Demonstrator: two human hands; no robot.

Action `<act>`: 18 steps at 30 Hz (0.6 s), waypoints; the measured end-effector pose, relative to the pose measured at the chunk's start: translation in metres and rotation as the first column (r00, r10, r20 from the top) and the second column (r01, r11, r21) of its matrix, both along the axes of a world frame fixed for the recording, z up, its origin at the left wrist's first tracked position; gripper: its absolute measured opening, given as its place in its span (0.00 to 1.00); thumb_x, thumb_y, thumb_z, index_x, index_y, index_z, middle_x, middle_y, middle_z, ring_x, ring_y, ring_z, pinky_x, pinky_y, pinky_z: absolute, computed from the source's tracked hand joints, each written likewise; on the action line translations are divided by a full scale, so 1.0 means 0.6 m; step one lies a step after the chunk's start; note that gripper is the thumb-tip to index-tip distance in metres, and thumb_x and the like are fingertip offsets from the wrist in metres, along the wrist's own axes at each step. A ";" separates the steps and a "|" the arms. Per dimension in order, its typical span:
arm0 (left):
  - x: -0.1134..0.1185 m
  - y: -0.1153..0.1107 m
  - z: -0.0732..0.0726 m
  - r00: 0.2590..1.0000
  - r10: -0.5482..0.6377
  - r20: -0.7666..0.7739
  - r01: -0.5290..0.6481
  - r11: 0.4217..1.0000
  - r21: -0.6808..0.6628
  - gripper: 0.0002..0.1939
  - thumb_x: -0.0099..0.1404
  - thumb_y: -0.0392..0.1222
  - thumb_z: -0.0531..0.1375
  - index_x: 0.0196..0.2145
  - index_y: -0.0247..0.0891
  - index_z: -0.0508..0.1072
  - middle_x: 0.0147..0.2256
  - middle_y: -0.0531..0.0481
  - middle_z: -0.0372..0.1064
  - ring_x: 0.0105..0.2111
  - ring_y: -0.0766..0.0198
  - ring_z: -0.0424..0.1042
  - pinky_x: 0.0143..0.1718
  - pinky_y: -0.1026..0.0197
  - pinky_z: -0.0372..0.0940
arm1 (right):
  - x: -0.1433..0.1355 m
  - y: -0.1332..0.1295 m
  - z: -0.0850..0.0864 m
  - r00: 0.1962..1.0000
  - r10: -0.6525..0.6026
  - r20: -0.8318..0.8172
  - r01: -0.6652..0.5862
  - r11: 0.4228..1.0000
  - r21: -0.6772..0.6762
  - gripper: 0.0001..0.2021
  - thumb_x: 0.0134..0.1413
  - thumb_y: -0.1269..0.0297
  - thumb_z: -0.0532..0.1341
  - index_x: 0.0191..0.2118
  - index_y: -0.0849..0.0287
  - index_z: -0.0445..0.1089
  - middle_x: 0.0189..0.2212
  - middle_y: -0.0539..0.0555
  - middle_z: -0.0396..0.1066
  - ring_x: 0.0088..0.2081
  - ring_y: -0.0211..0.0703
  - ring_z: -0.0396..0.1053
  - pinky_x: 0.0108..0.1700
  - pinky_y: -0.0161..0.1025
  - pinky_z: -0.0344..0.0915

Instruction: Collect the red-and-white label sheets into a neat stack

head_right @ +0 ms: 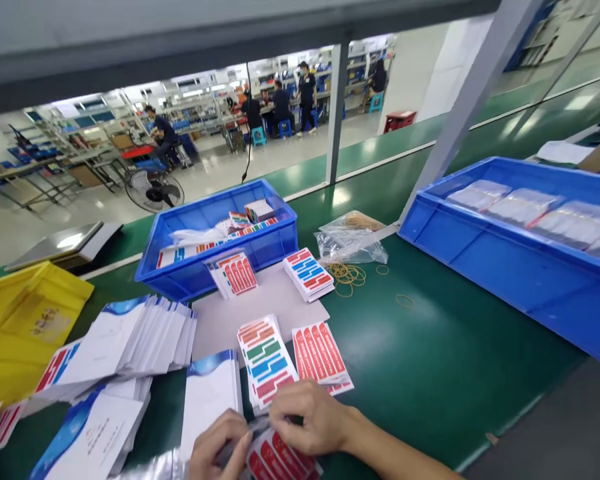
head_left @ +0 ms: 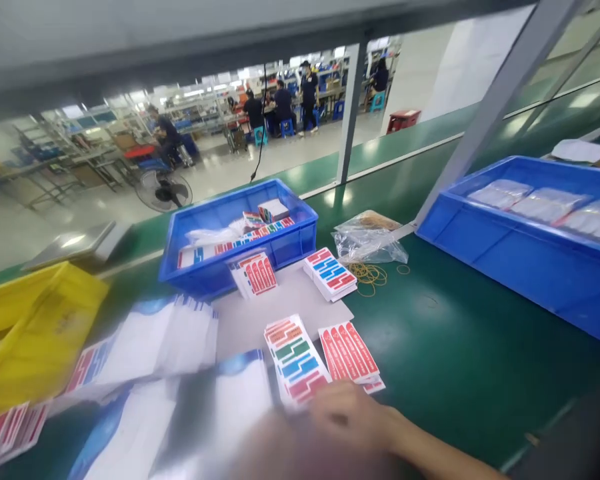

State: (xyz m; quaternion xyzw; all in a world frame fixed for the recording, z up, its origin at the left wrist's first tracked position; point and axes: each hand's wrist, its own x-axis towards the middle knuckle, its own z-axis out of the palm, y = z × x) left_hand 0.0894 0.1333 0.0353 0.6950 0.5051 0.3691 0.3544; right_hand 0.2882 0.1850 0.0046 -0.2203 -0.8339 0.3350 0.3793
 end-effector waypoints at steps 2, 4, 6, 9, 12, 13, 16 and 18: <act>-0.004 -0.003 -0.008 1.000 0.022 0.019 -0.021 0.998 -0.054 0.13 0.66 0.45 0.54 0.26 0.38 0.69 0.26 0.50 0.67 0.28 0.61 0.69 0.30 0.60 0.65 | -0.001 -0.002 -0.001 0.999 0.017 0.029 -0.017 1.000 -0.014 0.12 0.56 0.71 0.50 0.24 0.59 0.64 0.20 0.51 0.66 0.23 0.36 0.61 0.26 0.33 0.59; -0.009 -0.005 -0.015 0.999 0.002 0.039 0.001 0.997 -0.078 0.10 0.65 0.41 0.55 0.28 0.38 0.69 0.28 0.49 0.68 0.30 0.62 0.69 0.31 0.61 0.63 | -0.001 -0.002 0.001 0.999 0.037 0.025 -0.035 0.998 -0.059 0.12 0.58 0.71 0.50 0.26 0.60 0.66 0.22 0.52 0.68 0.25 0.37 0.65 0.29 0.34 0.62; -0.015 -0.006 -0.019 0.998 0.002 0.055 0.002 0.998 -0.069 0.06 0.64 0.38 0.57 0.29 0.37 0.69 0.27 0.50 0.68 0.29 0.64 0.68 0.31 0.62 0.62 | -0.001 -0.001 0.002 0.999 0.042 0.002 -0.042 0.994 -0.105 0.10 0.58 0.71 0.51 0.29 0.60 0.67 0.24 0.53 0.70 0.27 0.38 0.68 0.32 0.34 0.65; -0.021 -0.005 -0.021 0.998 0.021 0.057 -0.017 0.997 -0.070 0.05 0.63 0.36 0.58 0.28 0.36 0.69 0.27 0.51 0.67 0.27 0.67 0.66 0.29 0.64 0.60 | 0.001 0.000 0.001 1.000 0.008 -0.019 -0.010 0.991 -0.131 0.06 0.56 0.73 0.54 0.33 0.61 0.68 0.27 0.54 0.72 0.29 0.39 0.70 0.33 0.34 0.67; -0.023 -0.005 -0.022 0.999 0.013 0.051 -0.010 0.999 -0.054 0.05 0.63 0.34 0.58 0.28 0.36 0.69 0.26 0.51 0.67 0.27 0.68 0.65 0.28 0.65 0.59 | 0.003 0.001 -0.001 0.999 -0.030 -0.012 0.029 0.995 -0.098 0.05 0.55 0.74 0.56 0.34 0.61 0.68 0.27 0.53 0.72 0.29 0.38 0.70 0.32 0.34 0.67; -0.024 -0.004 -0.022 0.999 0.008 0.044 -0.006 0.999 -0.043 0.05 0.63 0.34 0.58 0.29 0.36 0.70 0.26 0.51 0.67 0.27 0.68 0.66 0.28 0.65 0.59 | 0.003 0.001 -0.001 0.999 -0.032 -0.009 0.031 0.996 -0.081 0.05 0.55 0.74 0.56 0.34 0.60 0.68 0.27 0.53 0.72 0.29 0.38 0.70 0.33 0.34 0.67; -0.024 -0.004 -0.022 1.000 -0.008 0.023 0.008 1.000 0.001 0.03 0.62 0.33 0.58 0.30 0.36 0.70 0.27 0.50 0.68 0.28 0.67 0.66 0.29 0.65 0.60 | 0.002 0.003 -0.001 1.000 -0.012 -0.003 0.011 0.999 -0.044 0.06 0.56 0.75 0.55 0.33 0.60 0.68 0.27 0.53 0.72 0.30 0.39 0.70 0.34 0.35 0.67; -0.023 -0.003 -0.020 1.000 -0.026 0.007 0.026 0.999 0.038 0.03 0.62 0.32 0.58 0.31 0.36 0.70 0.28 0.50 0.69 0.29 0.67 0.67 0.29 0.65 0.60 | 0.001 0.004 0.001 1.000 0.003 0.006 -0.002 0.999 -0.032 0.07 0.56 0.75 0.55 0.32 0.60 0.69 0.26 0.53 0.72 0.29 0.39 0.69 0.33 0.35 0.67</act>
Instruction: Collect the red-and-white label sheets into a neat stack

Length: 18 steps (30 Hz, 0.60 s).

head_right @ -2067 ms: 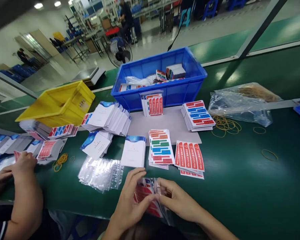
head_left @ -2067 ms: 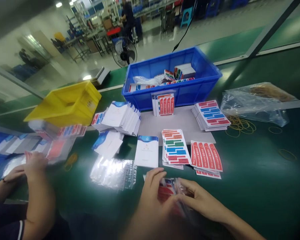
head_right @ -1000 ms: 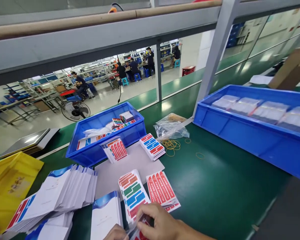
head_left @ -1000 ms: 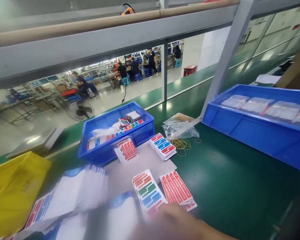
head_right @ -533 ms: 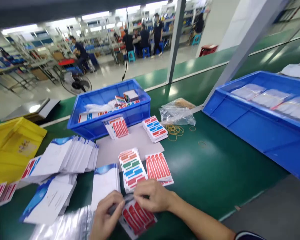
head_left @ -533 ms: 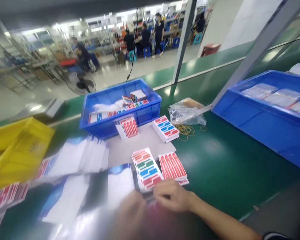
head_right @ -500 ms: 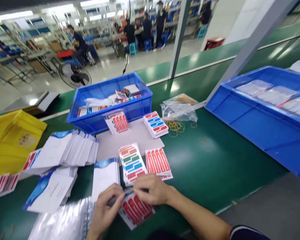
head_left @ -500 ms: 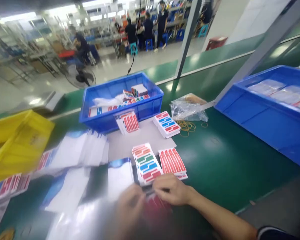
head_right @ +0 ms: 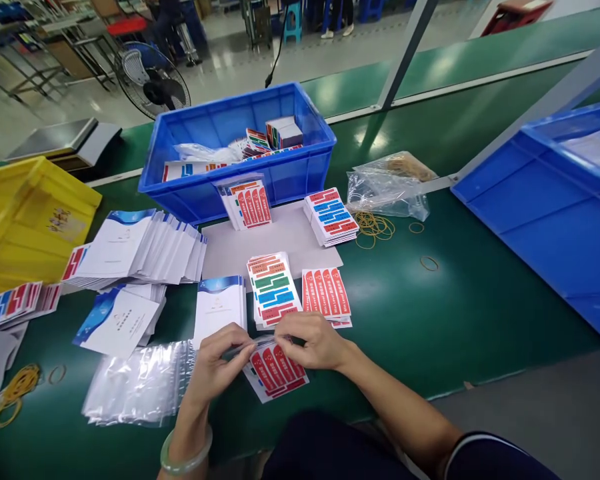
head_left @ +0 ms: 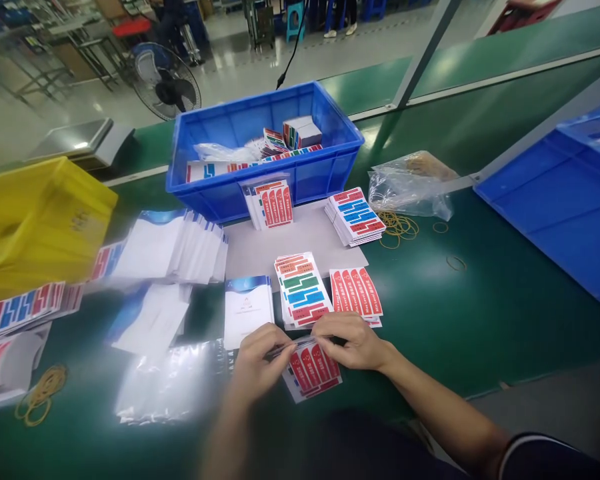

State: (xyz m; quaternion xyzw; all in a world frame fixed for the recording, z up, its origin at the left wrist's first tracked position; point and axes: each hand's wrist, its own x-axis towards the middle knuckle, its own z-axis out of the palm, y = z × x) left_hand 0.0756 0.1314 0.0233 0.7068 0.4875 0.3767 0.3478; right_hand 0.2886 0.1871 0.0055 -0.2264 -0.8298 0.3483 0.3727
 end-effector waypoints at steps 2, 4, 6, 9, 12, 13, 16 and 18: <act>0.001 0.000 0.003 1.000 -0.018 -0.012 0.019 0.999 0.037 0.04 0.62 0.31 0.58 0.31 0.37 0.70 0.28 0.50 0.70 0.29 0.67 0.67 0.30 0.64 0.60 | -0.001 0.000 0.002 1.000 0.002 0.001 -0.002 1.000 0.006 0.08 0.55 0.75 0.55 0.31 0.60 0.69 0.25 0.52 0.71 0.28 0.38 0.68 0.32 0.35 0.66; 0.002 0.000 0.006 1.000 -0.026 -0.015 0.027 0.998 0.058 0.04 0.62 0.30 0.58 0.31 0.37 0.70 0.27 0.51 0.70 0.29 0.66 0.67 0.30 0.64 0.60 | -0.001 0.000 0.004 1.000 0.006 -0.005 -0.006 1.000 0.006 0.08 0.55 0.75 0.54 0.30 0.60 0.69 0.24 0.52 0.71 0.27 0.38 0.68 0.31 0.35 0.65; 0.002 -0.001 0.008 1.000 -0.028 -0.006 0.029 0.998 0.056 0.05 0.62 0.30 0.58 0.30 0.37 0.69 0.27 0.51 0.69 0.28 0.67 0.66 0.29 0.64 0.60 | -0.001 0.000 0.004 1.000 0.016 -0.016 -0.016 1.000 -0.003 0.09 0.55 0.75 0.54 0.29 0.60 0.69 0.23 0.52 0.71 0.26 0.38 0.68 0.30 0.35 0.65; 0.003 -0.002 0.008 0.999 -0.025 0.021 0.024 0.999 0.025 0.05 0.62 0.31 0.58 0.29 0.36 0.69 0.26 0.51 0.69 0.28 0.66 0.66 0.29 0.64 0.60 | -0.001 -0.002 0.001 0.999 0.029 -0.033 -0.030 0.999 -0.024 0.08 0.55 0.74 0.54 0.30 0.60 0.69 0.24 0.52 0.71 0.27 0.38 0.68 0.31 0.36 0.66; 0.005 -0.003 0.004 1.000 -0.014 0.022 0.013 0.999 0.030 0.03 0.61 0.32 0.59 0.29 0.36 0.69 0.27 0.50 0.68 0.28 0.66 0.66 0.29 0.63 0.61 | -0.004 -0.004 -0.002 0.998 0.051 -0.038 -0.052 0.998 -0.028 0.06 0.55 0.74 0.56 0.33 0.60 0.69 0.26 0.53 0.73 0.29 0.39 0.70 0.32 0.36 0.67; 0.006 -0.003 0.003 1.000 -0.015 0.010 0.014 0.999 0.044 0.02 0.61 0.32 0.60 0.31 0.36 0.69 0.27 0.49 0.68 0.29 0.66 0.66 0.29 0.63 0.61 | -0.005 -0.005 -0.003 0.998 0.056 -0.035 -0.057 0.998 -0.019 0.06 0.56 0.74 0.56 0.33 0.60 0.69 0.27 0.53 0.73 0.29 0.39 0.70 0.32 0.36 0.68; 0.010 -0.003 0.001 0.999 -0.042 -0.029 0.045 0.993 0.107 0.03 0.61 0.31 0.60 0.34 0.36 0.70 0.28 0.49 0.70 0.30 0.65 0.67 0.30 0.62 0.61 | -0.008 -0.007 -0.005 0.997 0.072 -0.010 -0.071 0.997 0.011 0.06 0.57 0.73 0.56 0.34 0.60 0.69 0.26 0.53 0.73 0.29 0.39 0.70 0.32 0.36 0.67; 0.013 -0.003 0.002 0.997 -0.065 -0.041 0.070 0.987 0.142 0.04 0.61 0.31 0.60 0.34 0.36 0.71 0.29 0.48 0.70 0.30 0.65 0.67 0.31 0.62 0.62 | -0.010 -0.009 -0.005 0.996 0.085 0.003 -0.085 0.996 0.020 0.06 0.57 0.74 0.55 0.34 0.60 0.69 0.26 0.52 0.72 0.29 0.38 0.70 0.33 0.36 0.67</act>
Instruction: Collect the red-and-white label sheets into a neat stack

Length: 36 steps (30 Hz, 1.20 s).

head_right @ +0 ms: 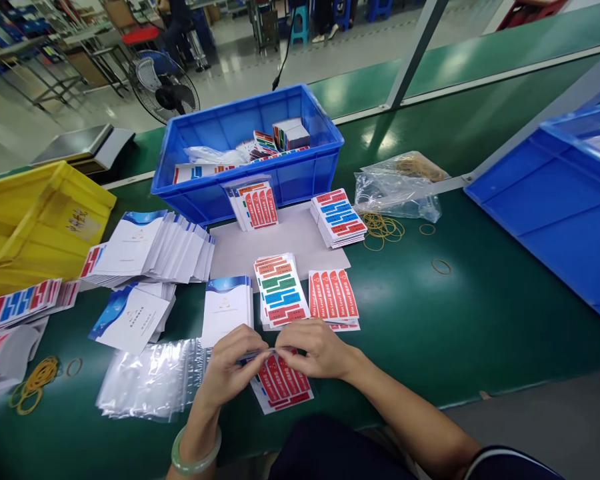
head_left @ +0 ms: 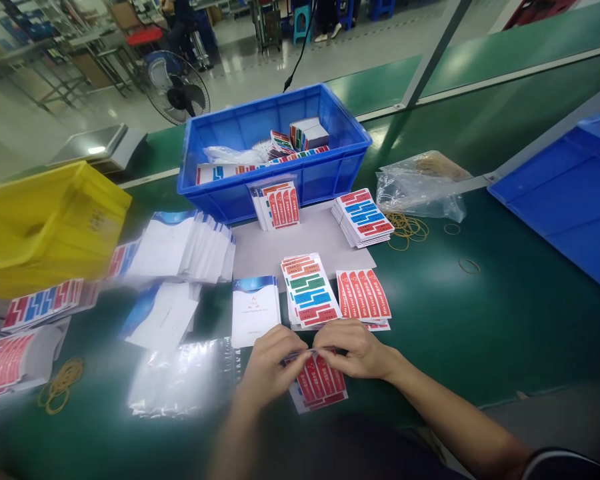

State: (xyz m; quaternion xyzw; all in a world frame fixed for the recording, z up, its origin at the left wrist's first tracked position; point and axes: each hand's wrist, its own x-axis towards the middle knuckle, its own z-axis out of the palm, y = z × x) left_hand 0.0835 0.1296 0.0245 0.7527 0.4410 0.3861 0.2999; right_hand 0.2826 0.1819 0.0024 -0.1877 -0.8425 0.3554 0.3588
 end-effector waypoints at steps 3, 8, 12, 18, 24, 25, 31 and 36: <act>0.003 -0.001 0.003 1.000 -0.011 -0.013 0.011 1.000 0.017 0.03 0.61 0.31 0.59 0.33 0.35 0.72 0.28 0.48 0.70 0.30 0.65 0.67 0.31 0.61 0.62 | -0.001 -0.002 0.002 1.000 0.012 0.007 -0.012 1.000 0.011 0.07 0.57 0.75 0.55 0.33 0.60 0.69 0.26 0.52 0.72 0.29 0.38 0.69 0.32 0.35 0.66; 0.005 0.000 0.006 1.000 -0.015 -0.006 0.015 1.000 0.005 0.05 0.62 0.33 0.57 0.31 0.35 0.73 0.27 0.47 0.71 0.29 0.63 0.67 0.31 0.60 0.63 | -0.002 -0.002 0.003 1.000 0.028 0.010 -0.028 1.000 -0.002 0.08 0.57 0.75 0.55 0.32 0.59 0.69 0.25 0.52 0.72 0.27 0.38 0.69 0.30 0.35 0.65; 0.006 0.003 0.008 1.000 0.009 0.008 -0.008 0.999 -0.032 0.05 0.62 0.34 0.57 0.30 0.35 0.73 0.27 0.46 0.71 0.29 0.63 0.67 0.31 0.59 0.63 | -0.001 -0.003 0.002 0.998 0.047 0.031 -0.045 0.998 -0.046 0.06 0.58 0.74 0.55 0.34 0.58 0.68 0.26 0.52 0.71 0.27 0.40 0.68 0.30 0.36 0.65; 0.007 0.005 0.008 0.997 0.047 0.067 -0.046 0.999 -0.010 0.04 0.60 0.36 0.59 0.29 0.35 0.75 0.26 0.46 0.73 0.28 0.63 0.68 0.31 0.60 0.63 | 0.000 -0.002 0.001 0.995 0.050 0.082 -0.044 0.996 -0.075 0.07 0.59 0.73 0.53 0.36 0.56 0.67 0.27 0.51 0.72 0.28 0.40 0.70 0.30 0.36 0.66; 0.008 0.000 -0.007 0.993 0.083 0.081 -0.079 0.996 -0.050 0.03 0.58 0.34 0.61 0.27 0.36 0.75 0.25 0.47 0.72 0.28 0.64 0.69 0.30 0.62 0.62 | 0.001 -0.001 -0.001 0.996 0.053 0.069 -0.046 0.995 -0.091 0.06 0.60 0.71 0.54 0.36 0.54 0.66 0.27 0.51 0.71 0.29 0.40 0.71 0.30 0.35 0.67; 0.009 -0.001 -0.009 0.993 0.084 0.083 -0.080 0.996 -0.044 0.03 0.57 0.34 0.60 0.27 0.36 0.75 0.25 0.47 0.72 0.28 0.64 0.69 0.30 0.62 0.62 | 0.001 -0.002 -0.002 0.997 0.052 0.064 -0.046 0.995 -0.090 0.06 0.60 0.71 0.54 0.36 0.54 0.66 0.27 0.51 0.71 0.28 0.40 0.71 0.30 0.35 0.68; 0.013 0.000 -0.012 0.987 0.078 0.139 -0.073 0.996 -0.045 0.03 0.56 0.34 0.61 0.26 0.37 0.75 0.23 0.47 0.71 0.27 0.63 0.67 0.29 0.60 0.62 | -0.003 -0.005 -0.003 0.995 0.067 0.073 -0.060 0.993 -0.101 0.06 0.59 0.71 0.54 0.37 0.53 0.66 0.28 0.52 0.72 0.30 0.42 0.72 0.31 0.35 0.69; 0.011 0.001 -0.002 0.974 0.131 0.187 -0.110 0.987 -0.119 0.02 0.53 0.37 0.63 0.26 0.37 0.74 0.24 0.47 0.71 0.27 0.62 0.68 0.28 0.61 0.62 | 0.003 -0.007 -0.002 1.000 0.013 0.022 -0.010 0.989 -0.145 0.07 0.59 0.70 0.54 0.35 0.54 0.68 0.27 0.52 0.72 0.29 0.42 0.72 0.31 0.36 0.69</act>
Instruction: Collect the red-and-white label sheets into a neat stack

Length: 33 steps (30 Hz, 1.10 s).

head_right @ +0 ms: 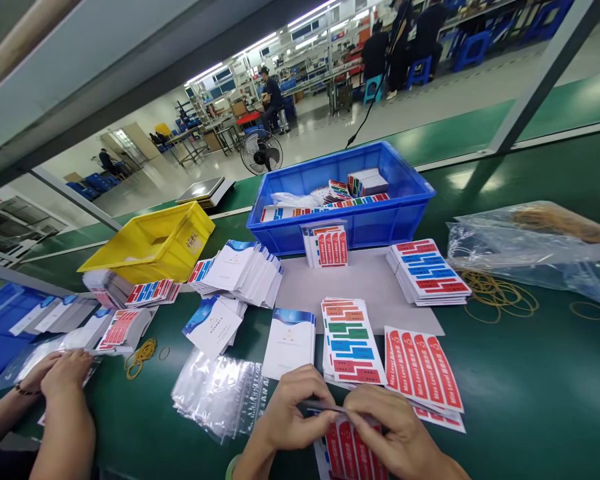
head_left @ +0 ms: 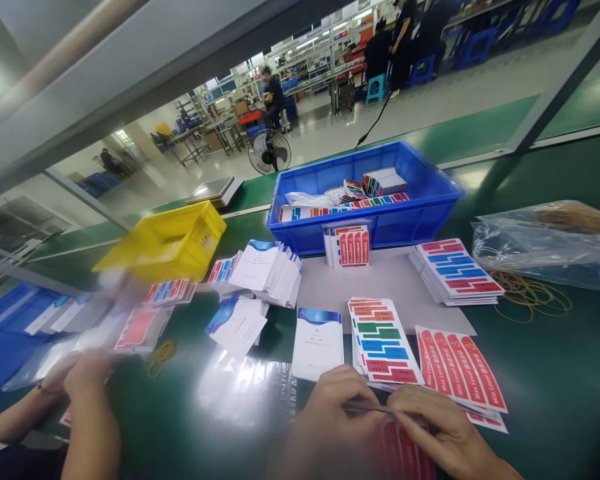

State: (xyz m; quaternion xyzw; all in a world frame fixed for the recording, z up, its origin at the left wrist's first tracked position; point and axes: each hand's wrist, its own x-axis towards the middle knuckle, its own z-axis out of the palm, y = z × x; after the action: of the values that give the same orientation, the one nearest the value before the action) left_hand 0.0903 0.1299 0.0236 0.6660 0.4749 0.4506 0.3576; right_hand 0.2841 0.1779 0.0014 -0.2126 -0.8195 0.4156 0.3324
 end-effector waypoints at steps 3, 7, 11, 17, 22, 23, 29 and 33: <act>-0.003 0.001 0.011 0.998 0.061 0.027 -0.061 0.998 0.020 0.06 0.55 0.39 0.62 0.23 0.36 0.72 0.23 0.46 0.70 0.26 0.61 0.67 0.27 0.60 0.61 | 0.006 0.002 0.004 0.996 -0.089 -0.022 0.087 0.993 -0.083 0.07 0.60 0.67 0.55 0.32 0.55 0.68 0.27 0.52 0.72 0.28 0.43 0.71 0.31 0.35 0.69; -0.008 0.003 0.021 0.997 0.070 0.025 -0.073 0.991 0.109 0.11 0.60 0.39 0.58 0.21 0.35 0.68 0.20 0.44 0.68 0.24 0.61 0.66 0.26 0.59 0.60 | 0.012 0.008 0.013 0.991 -0.131 0.025 0.133 0.963 -0.233 0.08 0.60 0.61 0.55 0.33 0.55 0.68 0.28 0.52 0.71 0.30 0.42 0.71 0.32 0.35 0.70; -0.012 0.002 0.029 0.998 0.051 0.021 -0.054 0.978 0.202 0.13 0.62 0.40 0.56 0.21 0.36 0.67 0.19 0.46 0.66 0.23 0.63 0.64 0.25 0.60 0.59 | 0.016 0.008 0.019 0.991 -0.059 0.124 0.094 0.951 -0.294 0.10 0.55 0.60 0.60 0.43 0.54 0.68 0.38 0.54 0.73 0.40 0.45 0.72 0.42 0.39 0.71; -0.029 -0.001 0.012 0.989 0.080 0.124 -0.103 0.976 0.191 0.12 0.65 0.42 0.54 0.26 0.37 0.69 0.22 0.49 0.64 0.26 0.63 0.63 0.27 0.60 0.58 | 0.025 0.015 0.035 0.983 -0.030 0.182 0.075 0.965 -0.250 0.12 0.59 0.57 0.57 0.38 0.57 0.75 0.29 0.53 0.75 0.31 0.43 0.72 0.34 0.37 0.71; -0.058 0.002 -0.022 0.969 0.146 0.201 -0.185 0.964 0.194 0.15 0.65 0.51 0.53 0.39 0.37 0.70 0.28 0.49 0.63 0.30 0.61 0.64 0.32 0.58 0.59 | 0.028 0.107 0.103 0.968 -0.249 0.031 0.250 0.945 -0.209 0.16 0.60 0.53 0.57 0.31 0.62 0.72 0.22 0.51 0.70 0.23 0.38 0.68 0.23 0.33 0.65; -0.061 0.003 -0.024 0.969 0.153 0.193 -0.191 0.962 0.197 0.14 0.65 0.50 0.53 0.39 0.37 0.70 0.28 0.49 0.63 0.30 0.62 0.63 0.32 0.58 0.59 | 0.022 0.139 0.116 0.952 -0.306 -0.013 0.301 0.942 -0.147 0.16 0.59 0.53 0.58 0.29 0.62 0.71 0.20 0.50 0.68 0.22 0.37 0.66 0.22 0.32 0.64; -0.066 0.006 -0.013 0.971 0.207 0.121 -0.230 0.945 0.233 0.08 0.65 0.43 0.54 0.35 0.37 0.70 0.28 0.49 0.65 0.30 0.62 0.66 0.33 0.60 0.61 | -0.052 0.314 0.164 0.871 -0.463 -0.166 0.467 0.884 -0.017 0.16 0.54 0.59 0.63 0.45 0.63 0.67 0.35 0.56 0.73 0.34 0.43 0.71 0.34 0.39 0.71; -0.068 0.009 -0.009 0.958 0.266 0.106 -0.284 0.929 0.238 0.07 0.64 0.40 0.55 0.34 0.37 0.71 0.28 0.50 0.67 0.30 0.62 0.68 0.32 0.61 0.62 | -0.064 0.267 0.241 0.849 -0.448 -0.280 0.483 0.873 0.068 0.24 0.56 0.63 0.61 0.57 0.61 0.58 0.49 0.60 0.69 0.47 0.45 0.70 0.47 0.39 0.69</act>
State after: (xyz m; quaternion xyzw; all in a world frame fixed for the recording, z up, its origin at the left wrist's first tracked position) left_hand 0.0497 0.1351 0.0184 0.6162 0.4894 0.5763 0.2207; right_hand 0.2455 0.3383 0.1462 -0.3266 -0.7199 0.2895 0.5398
